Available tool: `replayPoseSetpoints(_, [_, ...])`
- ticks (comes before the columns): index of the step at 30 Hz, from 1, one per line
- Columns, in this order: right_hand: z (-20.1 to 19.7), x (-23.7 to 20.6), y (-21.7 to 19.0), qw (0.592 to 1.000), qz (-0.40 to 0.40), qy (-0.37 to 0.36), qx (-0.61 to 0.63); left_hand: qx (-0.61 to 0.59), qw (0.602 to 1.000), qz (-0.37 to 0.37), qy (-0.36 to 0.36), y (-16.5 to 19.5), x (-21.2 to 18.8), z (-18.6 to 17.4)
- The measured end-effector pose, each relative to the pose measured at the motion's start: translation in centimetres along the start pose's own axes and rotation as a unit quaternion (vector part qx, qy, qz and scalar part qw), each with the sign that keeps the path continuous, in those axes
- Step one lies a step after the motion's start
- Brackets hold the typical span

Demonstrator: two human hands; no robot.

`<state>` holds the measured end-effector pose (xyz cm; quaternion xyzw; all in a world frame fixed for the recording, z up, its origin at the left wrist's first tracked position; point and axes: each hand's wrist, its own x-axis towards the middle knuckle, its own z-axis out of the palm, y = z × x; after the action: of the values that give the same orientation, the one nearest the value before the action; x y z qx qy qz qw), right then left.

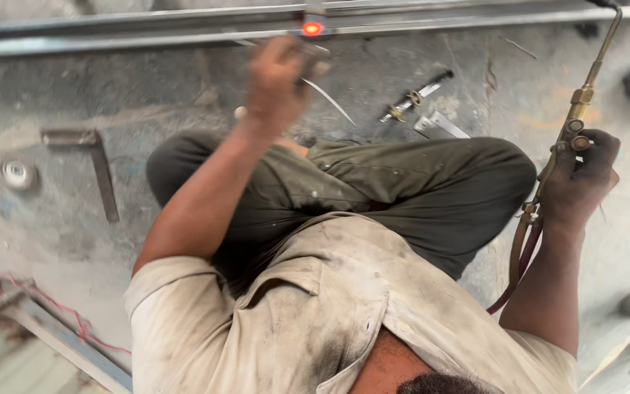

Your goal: The person sits on the floor and uses a welding torch to join metal frame components. They align the pieces, apply the flame to the joints, and add filler rod to fuse the metal, repeating the process on multiple sections of the frame.

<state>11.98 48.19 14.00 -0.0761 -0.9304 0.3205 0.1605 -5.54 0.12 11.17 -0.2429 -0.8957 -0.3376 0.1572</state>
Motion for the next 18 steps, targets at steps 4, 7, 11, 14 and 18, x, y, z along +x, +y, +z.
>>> replayPoseSetpoints(4, [-0.2, -3.1, 6.5, 0.996, 0.075, 0.010, -0.051, 0.106, 0.993, -0.040, 0.020, -3.4, 1.3, -1.9])
replayPoseSetpoints(7, [1.2, -6.0, 9.9, 0.988, 0.137, 0.023, -0.072, 0.132, 0.971, -0.185, -0.080, -6.1, 1.0, -4.1])
replayPoseSetpoints(11, [3.2, -9.4, 12.2, 0.985, 0.156, 0.039, -0.056, 0.239, 0.942, -0.129, -0.196, -10.1, -0.1, -6.8])
replayPoseSetpoints(14, [3.5, -9.6, 12.9, 0.978, 0.198, 0.033, -0.054, 0.357, 0.887, -0.125, -0.265, -13.7, -0.6, -8.4])
replayPoseSetpoints(18, [2.2, -6.9, 12.4, 0.954, 0.239, -0.101, -0.150, 0.379, 0.865, -0.174, -0.280, -18.6, -2.3, -9.7])
